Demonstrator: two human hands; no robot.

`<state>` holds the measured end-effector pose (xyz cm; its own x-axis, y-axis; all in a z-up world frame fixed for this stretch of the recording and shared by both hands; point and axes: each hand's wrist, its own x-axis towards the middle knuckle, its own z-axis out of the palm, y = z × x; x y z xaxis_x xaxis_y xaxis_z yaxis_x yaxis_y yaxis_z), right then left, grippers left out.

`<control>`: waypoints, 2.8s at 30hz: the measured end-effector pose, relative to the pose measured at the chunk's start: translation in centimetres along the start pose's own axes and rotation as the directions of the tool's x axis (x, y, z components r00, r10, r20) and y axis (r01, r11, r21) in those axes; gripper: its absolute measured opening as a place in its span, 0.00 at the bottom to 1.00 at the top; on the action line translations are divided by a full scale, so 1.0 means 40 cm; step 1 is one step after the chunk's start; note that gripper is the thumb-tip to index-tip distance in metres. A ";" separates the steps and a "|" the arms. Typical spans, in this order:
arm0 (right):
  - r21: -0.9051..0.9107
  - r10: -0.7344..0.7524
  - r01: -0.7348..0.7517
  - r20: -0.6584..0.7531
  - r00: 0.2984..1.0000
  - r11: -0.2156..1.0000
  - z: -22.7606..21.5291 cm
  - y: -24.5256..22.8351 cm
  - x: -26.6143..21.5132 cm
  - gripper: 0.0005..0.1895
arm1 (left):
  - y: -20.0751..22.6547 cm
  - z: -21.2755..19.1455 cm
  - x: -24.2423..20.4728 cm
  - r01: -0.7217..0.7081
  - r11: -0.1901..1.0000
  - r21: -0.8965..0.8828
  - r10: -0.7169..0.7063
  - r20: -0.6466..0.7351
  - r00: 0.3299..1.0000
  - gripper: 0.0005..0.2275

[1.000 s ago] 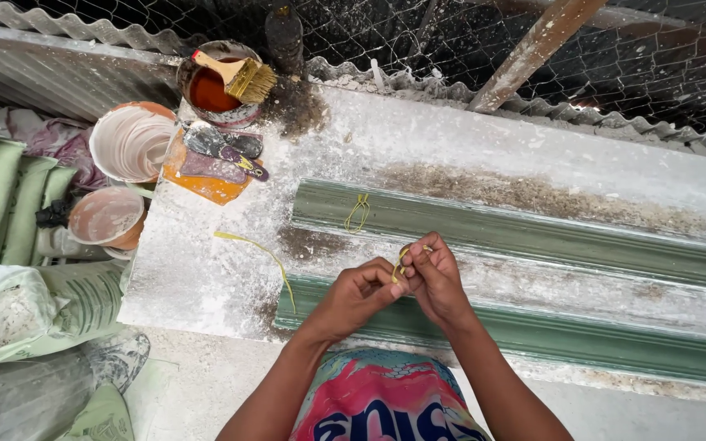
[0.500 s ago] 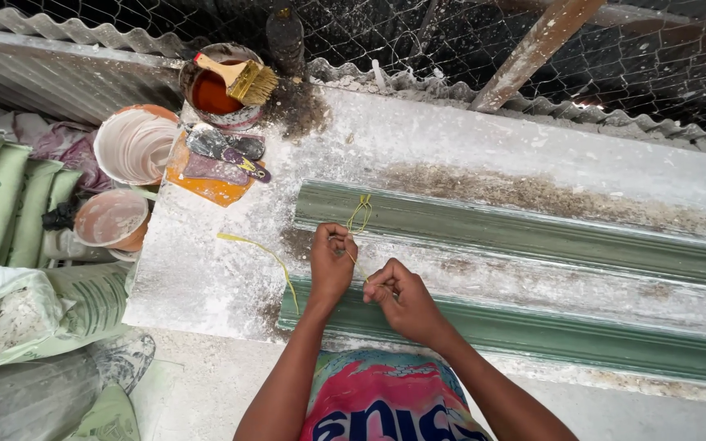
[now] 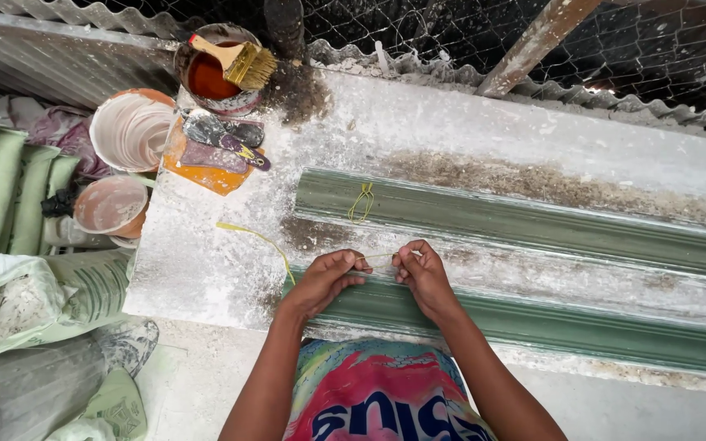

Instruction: Tying and organizing architectural molding strips in a workshop.

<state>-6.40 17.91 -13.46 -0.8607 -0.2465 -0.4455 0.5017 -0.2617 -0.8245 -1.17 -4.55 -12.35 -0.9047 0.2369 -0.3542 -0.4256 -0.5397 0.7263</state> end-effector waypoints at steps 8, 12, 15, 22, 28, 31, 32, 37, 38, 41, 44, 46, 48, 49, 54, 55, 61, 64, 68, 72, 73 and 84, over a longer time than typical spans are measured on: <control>-0.068 0.023 -0.028 -0.075 0.997 0.997 -0.026 -0.026 0.007 0.05 | -0.037 0.000 0.060 0.019 0.994 0.103 -0.010 -0.085 0.996 0.09; -0.057 -0.010 0.005 -0.088 0.996 0.998 -0.034 -0.025 0.005 0.06 | 0.014 0.080 0.042 -0.017 0.996 0.092 0.022 -0.058 0.998 0.07; -0.023 -0.045 0.044 -0.075 0.996 0.999 -0.026 -0.016 0.006 0.05 | -0.029 0.079 0.068 -0.122 0.981 0.149 0.126 -0.018 0.992 0.05; -0.223 -0.103 0.147 0.198 0.975 0.964 0.010 0.040 -0.037 0.08 | -0.112 0.025 0.151 -0.037 0.946 0.321 0.162 -0.373 0.914 0.05; -0.251 -0.202 0.228 0.125 0.971 0.941 0.008 -0.016 -0.018 0.06 | -0.079 0.011 0.173 -0.072 0.726 0.684 0.388 -0.321 0.864 0.18; -0.255 -0.211 0.219 0.059 0.976 0.942 -0.050 -0.034 0.005 0.06 | -0.024 -0.006 0.127 -0.113 0.745 0.658 0.209 -0.070 0.975 0.07; -0.257 -0.211 0.220 0.061 0.975 0.941 -0.062 -0.037 0.010 0.06 | 0.004 0.012 0.108 -0.114 0.745 0.657 0.211 -0.070 0.975 0.07; -0.296 -0.129 0.109 -0.047 0.991 0.949 -0.104 -0.020 0.023 0.07 | 0.037 0.015 0.080 0.050 0.901 0.432 -0.119 0.134 0.984 0.08; -0.296 -0.130 0.110 -0.048 0.990 0.949 -0.090 -0.035 0.018 0.07 | 0.024 0.002 0.093 0.049 0.900 0.432 -0.118 0.136 0.984 0.08; -0.317 -0.060 0.029 -0.088 0.994 0.948 -0.074 -0.065 0.005 0.10 | -0.021 -0.041 0.145 0.031 0.931 0.363 -0.019 -0.037 0.999 0.09; -0.358 -0.015 -0.013 -0.076 0.997 0.934 -0.092 -0.060 0.010 0.18 | -0.073 -0.104 0.213 0.036 0.926 0.375 0.124 -0.395 0.910 0.09; -0.394 0.057 -0.088 -0.089 0.994 0.915 -0.107 -0.049 0.009 0.17 | -0.122 -0.149 0.246 0.016 0.949 0.314 0.158 -0.522 0.838 0.10; -0.399 0.074 -0.100 -0.079 0.994 0.912 -0.119 -0.026 0.016 0.16 | -0.130 -0.151 0.245 0.008 0.948 0.318 0.170 -0.528 0.832 0.12; -0.402 0.094 -0.115 -0.072 0.993 0.908 -0.125 -0.013 0.017 0.15 | -0.137 -0.151 0.242 0.004 0.947 0.323 0.178 -0.532 0.828 0.14; -0.405 0.148 -0.164 -0.070 0.987 0.900 -0.111 0.003 -0.005 0.16 | -0.094 -0.128 0.153 0.051 0.859 0.510 0.283 -0.554 0.783 0.20; -0.406 0.158 -0.172 -0.067 0.985 0.897 -0.109 0.008 -0.009 0.16 | -0.088 -0.129 0.129 0.076 0.797 0.600 0.340 -0.549 0.763 0.19; -0.420 0.204 -0.207 -0.053 0.978 0.884 -0.116 0.039 -0.014 0.15 | -0.064 -0.193 0.014 0.512 0.159 0.844 0.599 -0.495 0.629 0.16; -0.429 0.213 -0.208 -0.037 0.976 0.879 -0.111 0.040 -0.009 0.15 | -0.155 -0.271 0.013 0.599 0.014 0.800 0.485 -0.529 0.696 0.13; -0.429 0.205 -0.194 -0.022 0.979 0.882 -0.090 0.029 -0.011 0.15 | -0.170 -0.216 0.005 0.563 -0.068 0.823 0.547 -0.441 0.711 0.09; -0.430 0.193 -0.175 -0.003 0.981 0.886 -0.079 0.026 -0.019 0.16 | -0.167 -0.189 -0.005 0.556 -0.063 0.829 0.631 -0.398 0.666 0.07; -0.431 0.188 -0.168 0.004 0.982 0.887 -0.076 0.029 -0.020 0.16 | -0.162 -0.185 -0.012 0.541 -0.054 0.839 0.632 -0.390 0.669 0.07; -0.409 0.234 -0.166 0.120 0.965 0.897 -0.015 0.020 -0.049 0.20 | -0.106 0.064 -0.060 -0.025 0.075 0.997 0.431 -0.010 0.903 0.11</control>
<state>-4.34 18.73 -13.46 -0.7026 -0.4114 -0.5806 0.5577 0.1883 -0.8084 2.77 -0.77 -13.04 -0.9996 -0.0267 -0.0128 -0.0286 0.7590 0.6504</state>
